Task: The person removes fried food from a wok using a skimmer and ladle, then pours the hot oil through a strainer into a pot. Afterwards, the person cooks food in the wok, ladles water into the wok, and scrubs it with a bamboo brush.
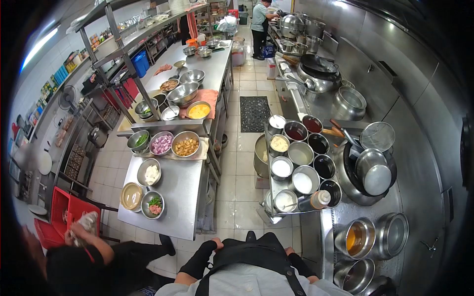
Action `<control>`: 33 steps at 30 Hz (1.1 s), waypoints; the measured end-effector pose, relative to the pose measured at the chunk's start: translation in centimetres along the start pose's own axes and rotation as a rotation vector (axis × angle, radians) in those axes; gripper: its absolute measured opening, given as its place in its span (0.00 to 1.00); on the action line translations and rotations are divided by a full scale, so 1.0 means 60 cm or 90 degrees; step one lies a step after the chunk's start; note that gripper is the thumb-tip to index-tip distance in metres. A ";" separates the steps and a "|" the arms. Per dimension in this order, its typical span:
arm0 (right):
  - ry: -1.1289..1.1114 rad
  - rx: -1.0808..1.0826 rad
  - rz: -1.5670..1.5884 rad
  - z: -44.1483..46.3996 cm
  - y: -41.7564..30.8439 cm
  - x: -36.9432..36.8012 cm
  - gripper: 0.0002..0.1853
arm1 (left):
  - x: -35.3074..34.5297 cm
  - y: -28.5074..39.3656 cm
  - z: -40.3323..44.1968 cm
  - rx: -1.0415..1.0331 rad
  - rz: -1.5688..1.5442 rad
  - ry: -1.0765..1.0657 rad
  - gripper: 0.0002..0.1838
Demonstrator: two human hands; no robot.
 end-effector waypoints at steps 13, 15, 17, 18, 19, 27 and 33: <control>0.017 0.044 0.023 0.020 -0.022 0.009 0.19 | 0.034 0.057 -0.068 0.001 0.039 -0.014 0.17; 0.006 0.034 0.059 0.036 -0.003 -0.004 0.19 | 0.029 0.053 -0.063 0.002 0.030 -0.018 0.17; 0.026 0.029 0.069 0.036 0.002 -0.008 0.19 | 0.019 0.036 -0.039 -0.013 0.036 -0.017 0.17; 0.037 0.027 0.075 0.030 -0.004 -0.005 0.19 | 0.019 0.036 -0.040 -0.011 0.042 -0.016 0.18; 0.028 0.022 0.065 0.023 -0.010 -0.003 0.19 | 0.019 0.036 -0.041 -0.009 0.048 -0.014 0.18; 0.007 0.008 0.059 0.025 -0.003 -0.002 0.20 | 0.026 0.041 -0.056 -0.002 0.060 0.009 0.18; -0.013 0.049 0.055 0.041 0.015 -0.009 0.17 | 0.028 0.042 -0.060 -0.001 0.045 -0.011 0.17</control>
Point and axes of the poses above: each hand's wrist, its own z-axis towards the middle knuckle, its own x-axis out of the back of the hand, y = z × x, the point moved 2 cm from there along z, towards the middle knuckle, and after that the axes turned 9 degrees about z, right-handed, at the moved point
